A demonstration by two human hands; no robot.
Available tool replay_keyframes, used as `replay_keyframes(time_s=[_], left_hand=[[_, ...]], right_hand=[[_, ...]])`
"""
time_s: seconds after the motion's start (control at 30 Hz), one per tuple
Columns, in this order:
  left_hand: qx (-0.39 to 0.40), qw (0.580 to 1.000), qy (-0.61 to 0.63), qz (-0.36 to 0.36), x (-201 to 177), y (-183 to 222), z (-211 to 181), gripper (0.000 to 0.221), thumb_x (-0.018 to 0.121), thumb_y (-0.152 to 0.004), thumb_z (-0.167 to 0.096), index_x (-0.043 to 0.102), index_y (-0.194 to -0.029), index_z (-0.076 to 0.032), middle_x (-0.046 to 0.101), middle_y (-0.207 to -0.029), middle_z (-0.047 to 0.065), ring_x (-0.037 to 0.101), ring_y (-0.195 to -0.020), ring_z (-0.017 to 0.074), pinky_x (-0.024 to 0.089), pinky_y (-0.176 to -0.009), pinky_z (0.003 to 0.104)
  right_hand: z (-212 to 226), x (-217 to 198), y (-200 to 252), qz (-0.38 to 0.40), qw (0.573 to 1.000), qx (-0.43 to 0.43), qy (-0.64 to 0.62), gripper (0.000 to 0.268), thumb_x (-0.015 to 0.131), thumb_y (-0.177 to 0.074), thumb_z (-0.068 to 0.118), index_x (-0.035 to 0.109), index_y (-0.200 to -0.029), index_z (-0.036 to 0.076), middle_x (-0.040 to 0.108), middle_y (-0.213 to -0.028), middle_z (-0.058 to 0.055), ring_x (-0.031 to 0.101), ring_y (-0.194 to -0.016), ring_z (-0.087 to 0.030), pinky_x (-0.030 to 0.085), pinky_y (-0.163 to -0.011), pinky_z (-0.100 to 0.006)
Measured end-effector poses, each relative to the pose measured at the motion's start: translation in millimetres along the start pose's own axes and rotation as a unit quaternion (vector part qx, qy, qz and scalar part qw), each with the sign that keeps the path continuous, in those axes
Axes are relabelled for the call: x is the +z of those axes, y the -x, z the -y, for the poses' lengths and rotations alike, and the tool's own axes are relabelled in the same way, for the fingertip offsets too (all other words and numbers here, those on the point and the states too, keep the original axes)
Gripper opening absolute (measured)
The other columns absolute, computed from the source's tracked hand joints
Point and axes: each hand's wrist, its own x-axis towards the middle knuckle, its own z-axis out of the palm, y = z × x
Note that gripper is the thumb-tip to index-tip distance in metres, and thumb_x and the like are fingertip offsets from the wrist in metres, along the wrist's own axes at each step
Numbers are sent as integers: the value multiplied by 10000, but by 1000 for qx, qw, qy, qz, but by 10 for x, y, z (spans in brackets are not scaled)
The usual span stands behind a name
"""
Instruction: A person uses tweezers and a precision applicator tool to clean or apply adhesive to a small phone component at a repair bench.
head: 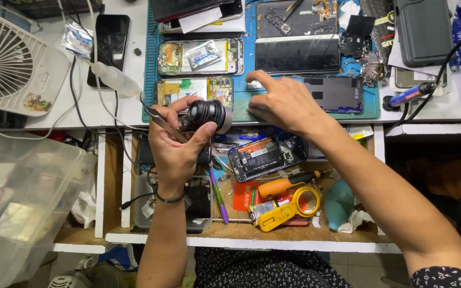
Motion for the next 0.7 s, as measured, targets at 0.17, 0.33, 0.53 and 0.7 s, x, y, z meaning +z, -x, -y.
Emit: replay_keyframes(time_s=[0.17, 0.33, 0.53, 0.7], left_hand=[[-3, 1000, 2, 9, -39, -2, 90, 474, 807, -880, -48, 340, -930, -104, 643, -1220, 240, 743, -844, 222, 616, -531, 185], [1, 1000, 4, 8, -60, 12, 111, 478, 807, -877, -48, 335, -923, -105, 639, -1216, 257, 735, -807, 212, 624, -531, 197], [3, 1000, 8, 6, -60, 2, 129, 482, 809, -873, -49, 333, -923, -107, 636, -1215, 266, 731, -787, 216, 633, -525, 210], [6, 1000, 12, 5, -61, 18, 150, 477, 803, -874, -38, 335, -926, -109, 633, -1221, 255, 730, -821, 213, 632, -532, 205]], right_hand=[[-65, -16, -14, 21, 999, 1, -37, 28, 785, -884, 172, 803, -865, 163, 588, -1247, -39, 723, -636, -367, 593, -652, -455], [-78, -19, -20, 27, 997, 6, -66, 43, 776, -890, 177, 792, -860, 151, 582, -1248, -44, 721, -653, -427, 599, -652, -500], [-70, 33, -11, 16, 1000, -10, -25, 73, 743, -914, 139, 792, -865, 160, 598, -1204, -27, 736, -647, -380, 616, -673, -457], [-148, 331, -38, -3, 992, -49, 114, 127, 716, -958, 249, 774, -846, 253, 556, -1101, 41, 659, -568, -177, 480, -580, -311]])
